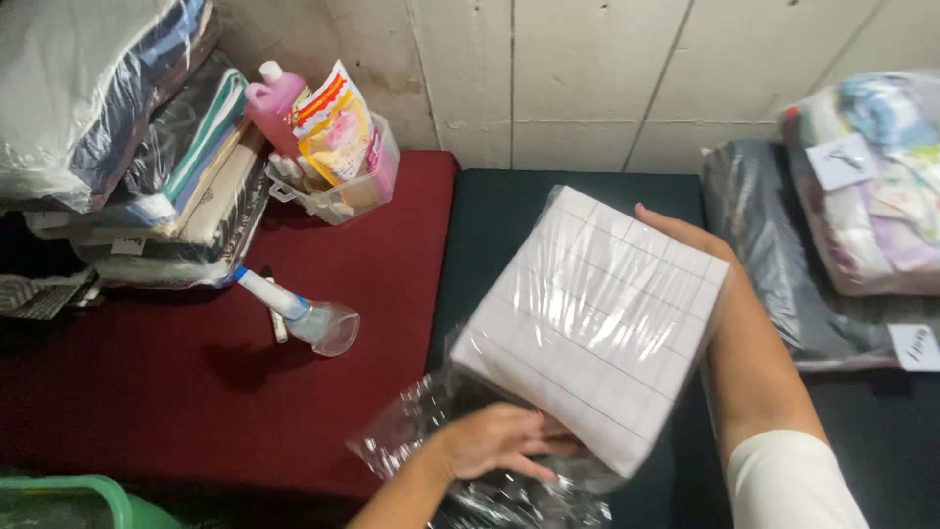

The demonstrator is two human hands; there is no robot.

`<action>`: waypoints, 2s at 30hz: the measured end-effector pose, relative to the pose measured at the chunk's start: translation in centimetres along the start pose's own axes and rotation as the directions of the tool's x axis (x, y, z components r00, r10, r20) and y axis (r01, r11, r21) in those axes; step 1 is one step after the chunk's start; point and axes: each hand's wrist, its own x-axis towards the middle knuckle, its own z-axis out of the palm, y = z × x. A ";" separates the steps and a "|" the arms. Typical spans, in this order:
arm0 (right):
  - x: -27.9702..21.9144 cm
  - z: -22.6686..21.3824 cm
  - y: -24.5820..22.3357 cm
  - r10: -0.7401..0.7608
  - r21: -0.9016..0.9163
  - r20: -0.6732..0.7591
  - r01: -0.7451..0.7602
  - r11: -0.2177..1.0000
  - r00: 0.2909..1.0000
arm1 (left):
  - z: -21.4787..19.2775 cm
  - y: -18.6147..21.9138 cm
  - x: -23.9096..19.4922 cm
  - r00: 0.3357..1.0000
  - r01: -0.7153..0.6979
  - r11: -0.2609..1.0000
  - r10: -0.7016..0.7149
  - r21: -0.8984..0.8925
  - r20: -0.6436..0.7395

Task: Packaging a stack of folded items into a clear plastic bag.

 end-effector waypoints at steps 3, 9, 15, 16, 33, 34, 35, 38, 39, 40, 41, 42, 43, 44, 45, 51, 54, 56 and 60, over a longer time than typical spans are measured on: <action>1.6 2.1 -1.6 0.038 0.006 0.063 -0.039 0.999 0.997 | 0.6 -2.4 1.2 0.997 -0.040 0.992 0.049 -0.117 0.067; 5.9 1.3 -3.3 -0.108 -0.280 0.001 0.104 0.954 0.994 | 1.7 -5.3 3.6 0.981 -0.111 0.972 0.140 -0.205 0.132; 1.3 -2.6 -3.5 -0.368 -0.101 -0.171 0.355 0.929 0.914 | 2.1 -4.7 3.8 0.981 -0.151 0.980 0.165 -0.131 0.104; -0.3 -2.6 -2.8 -0.558 -0.242 -0.210 0.511 0.825 0.803 | 1.8 -5.2 4.0 0.982 -0.161 0.979 0.171 -0.126 0.078; -15.1 19.7 10.1 -0.480 -0.800 0.582 0.356 -0.483 0.656 | 4.3 -1.6 -5.3 0.810 -0.367 0.663 0.573 0.652 -0.126; -14.9 19.5 10.1 -0.477 -0.791 0.593 0.359 -0.495 0.649 | 4.9 0.3 -6.6 0.610 -0.311 0.341 0.787 0.887 -0.088; -14.6 19.3 10.1 -0.474 -0.782 0.603 0.361 -0.507 0.641 | 5.5 2.1 -7.7 0.387 -0.129 -0.005 0.920 0.992 0.055; -15.5 19.9 9.9 -0.502 -0.763 0.627 0.341 -0.549 0.596 | 5.2 4.4 -7.4 0.371 -0.068 -0.015 0.928 0.998 0.039; -16.1 20.2 10.2 -0.505 -0.765 0.624 0.336 -0.549 0.596 | 3.9 3.7 -6.5 0.372 -0.072 -0.018 0.927 0.997 0.044; -16.6 20.6 10.3 -0.547 -0.750 0.644 0.301 -0.589 0.535 | 2.7 3.1 -5.6 0.460 0.004 0.050 0.887 0.999 -0.046; -17.1 20.9 10.4 -0.584 -0.736 0.662 0.261 -0.624 0.470 | 1.4 2.6 -4.6 0.537 0.085 0.110 0.832 0.990 -0.138; -18.2 20.9 11.2 -0.589 -0.741 0.656 0.256 -0.621 0.472 | 0.9 2.0 -4.3 0.542 0.081 0.106 0.830 0.991 -0.133; -19.1 20.8 12.0 -0.647 -0.756 0.650 0.258 -0.601 0.399 | 0.4 1.4 -3.9 0.519 0.063 0.132 0.842 0.989 -0.145; -20.2 20.7 12.8 -0.701 -0.773 0.634 0.261 -0.578 0.327 | -0.1 0.7 -3.6 0.500 0.043 0.159 0.851 0.986 -0.159; -21.3 19.4 14.4 -0.706 -0.780 0.625 0.255 -0.571 0.333 | -0.1 0.6 -3.8 0.509 0.038 0.157 0.847 0.987 -0.154; -25.8 14.9 22.7 -0.996 -0.948 -0.022 0.313 0.048 0.086 | -1.6 -1.3 -2.1 0.502 0.025 0.247 0.835 0.969 -0.226; -24.6 13.8 25.4 -0.931 -0.881 -0.274 0.327 0.343 0.240 | -1.2 -2.1 -1.7 0.495 -0.045 0.292 0.837 0.955 -0.233; -24.0 13.4 25.7 -0.685 -0.711 -0.497 0.202 0.673 0.533 | -0.9 -2.4 -1.7 0.265 0.160 0.052 0.960 0.986 -0.094; -23.2 12.1 27.7 -0.517 -0.617 -0.547 0.100 0.780 0.659 | -1.6 -3.4 -1.4 0.175 0.108 0.281 0.939 0.954 -0.297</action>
